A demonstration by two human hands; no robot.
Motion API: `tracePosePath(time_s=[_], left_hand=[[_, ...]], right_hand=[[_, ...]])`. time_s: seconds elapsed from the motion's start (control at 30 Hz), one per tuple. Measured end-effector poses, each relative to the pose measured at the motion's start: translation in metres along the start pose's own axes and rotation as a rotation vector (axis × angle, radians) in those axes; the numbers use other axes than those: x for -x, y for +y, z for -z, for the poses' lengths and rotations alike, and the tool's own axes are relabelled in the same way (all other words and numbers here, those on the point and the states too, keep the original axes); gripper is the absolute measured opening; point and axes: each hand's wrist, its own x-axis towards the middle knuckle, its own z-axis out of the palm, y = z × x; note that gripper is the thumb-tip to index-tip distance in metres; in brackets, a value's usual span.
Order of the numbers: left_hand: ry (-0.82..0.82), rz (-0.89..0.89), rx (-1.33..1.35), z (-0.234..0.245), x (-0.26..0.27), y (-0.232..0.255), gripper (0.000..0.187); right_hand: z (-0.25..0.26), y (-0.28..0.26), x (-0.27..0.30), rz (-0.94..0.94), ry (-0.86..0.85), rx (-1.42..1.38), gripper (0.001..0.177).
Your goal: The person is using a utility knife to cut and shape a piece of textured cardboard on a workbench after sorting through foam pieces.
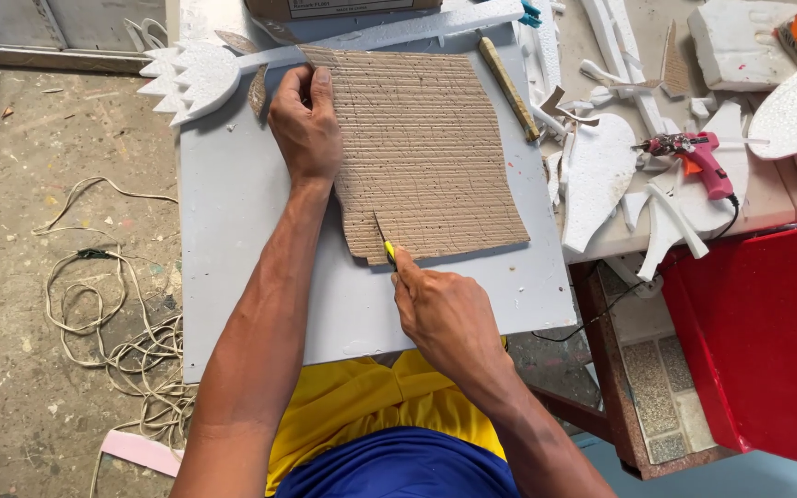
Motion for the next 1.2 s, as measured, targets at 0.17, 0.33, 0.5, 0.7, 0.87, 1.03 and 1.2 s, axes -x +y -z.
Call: tracePosePath(time_s=[0.17, 0.33, 0.5, 0.7, 0.87, 1.03, 1.2], left_hand=[[0.004, 0.0, -0.01, 0.0, 0.0, 0.0, 0.025], [0.004, 0.01, 0.007, 0.0, 0.0, -0.002, 0.025], [0.017, -0.012, -0.003, -0.001, 0.0, -0.003, 0.025], [0.101, 0.004, 0.034, 0.005, -0.013, -0.019, 0.031], [0.057, 0.045, 0.046, 0.005, -0.008, -0.02, 0.033], [0.029, 0.122, 0.172, 0.002, -0.008, -0.041, 0.028], [-0.002, 0.443, 0.583, 0.001, -0.001, -0.043, 0.019]], right_hand=[[-0.003, 0.0, 0.012, 0.005, 0.01, -0.027, 0.044], [0.001, -0.004, 0.021, -0.033, -0.03, -0.029, 0.046], [0.002, -0.002, 0.035, -0.048, -0.134, -0.001, 0.047], [0.041, 0.005, 0.06, -0.268, -0.338, -0.099, 0.048], [0.089, 0.026, 0.032, -0.562, -0.217, -0.373, 0.036], [0.064, 0.066, -0.046, -0.393, 0.336, -0.615, 0.045], [0.055, 0.075, -0.092, -0.546, 0.279, -0.478, 0.068]])
